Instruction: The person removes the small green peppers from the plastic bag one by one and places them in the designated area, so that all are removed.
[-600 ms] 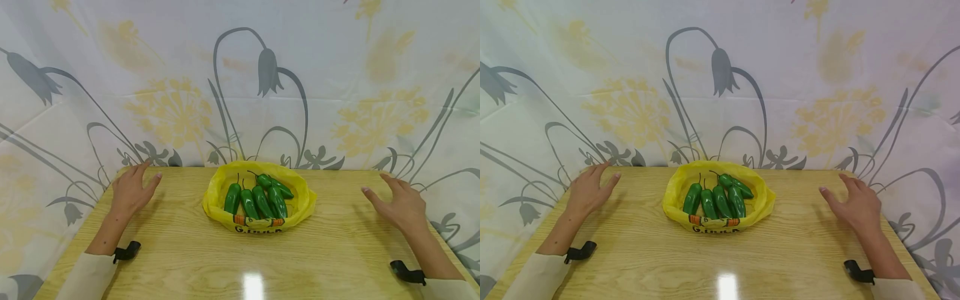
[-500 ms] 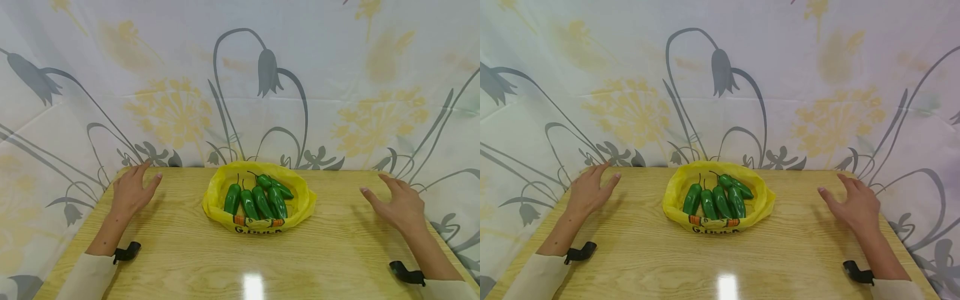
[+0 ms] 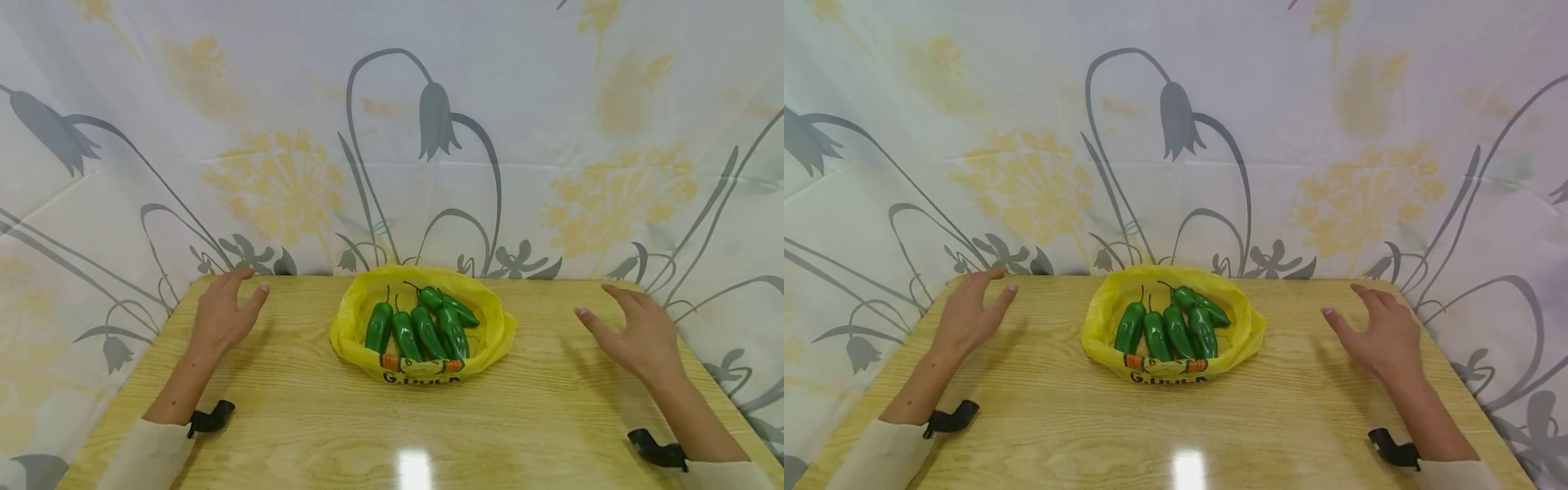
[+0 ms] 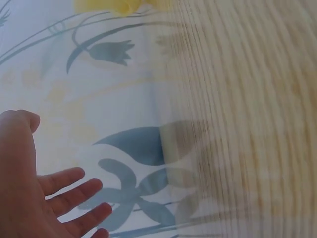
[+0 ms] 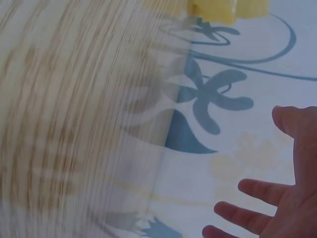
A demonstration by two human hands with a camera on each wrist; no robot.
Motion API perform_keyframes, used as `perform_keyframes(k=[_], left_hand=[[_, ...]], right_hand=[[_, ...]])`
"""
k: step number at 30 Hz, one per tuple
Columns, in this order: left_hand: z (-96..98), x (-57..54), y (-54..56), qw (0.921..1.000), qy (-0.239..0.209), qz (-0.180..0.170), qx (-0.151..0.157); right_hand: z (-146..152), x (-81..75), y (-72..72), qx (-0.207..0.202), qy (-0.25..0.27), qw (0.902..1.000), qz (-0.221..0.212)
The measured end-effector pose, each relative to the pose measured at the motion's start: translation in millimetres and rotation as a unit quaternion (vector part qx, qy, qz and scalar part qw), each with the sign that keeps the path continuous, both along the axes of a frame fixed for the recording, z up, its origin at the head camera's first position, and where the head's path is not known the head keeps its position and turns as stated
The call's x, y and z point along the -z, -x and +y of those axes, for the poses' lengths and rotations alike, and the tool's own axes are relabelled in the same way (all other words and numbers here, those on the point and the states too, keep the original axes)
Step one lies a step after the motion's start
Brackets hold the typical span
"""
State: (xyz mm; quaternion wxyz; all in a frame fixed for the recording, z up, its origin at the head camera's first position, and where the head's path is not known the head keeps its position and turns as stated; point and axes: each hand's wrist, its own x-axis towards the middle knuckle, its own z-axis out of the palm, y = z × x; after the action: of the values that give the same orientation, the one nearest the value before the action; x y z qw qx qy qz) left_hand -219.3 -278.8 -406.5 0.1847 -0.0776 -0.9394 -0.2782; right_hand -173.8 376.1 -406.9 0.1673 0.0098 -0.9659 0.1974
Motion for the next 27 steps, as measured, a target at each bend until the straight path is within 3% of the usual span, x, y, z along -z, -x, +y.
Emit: perform_keyframes(k=[15,27], left_hand=[[27.3,4.8,-3.1,0.9965,-0.066,-0.030,0.041],[47.5,9.8,-0.8,0.9913,-0.107,-0.031,0.071]], right_hand=[[-30.1,-10.3,-5.6,-0.022,0.032,0.9991,-0.018],[-52.2,-12.1,-3.2,-0.052,0.040,0.9976,0.022]])
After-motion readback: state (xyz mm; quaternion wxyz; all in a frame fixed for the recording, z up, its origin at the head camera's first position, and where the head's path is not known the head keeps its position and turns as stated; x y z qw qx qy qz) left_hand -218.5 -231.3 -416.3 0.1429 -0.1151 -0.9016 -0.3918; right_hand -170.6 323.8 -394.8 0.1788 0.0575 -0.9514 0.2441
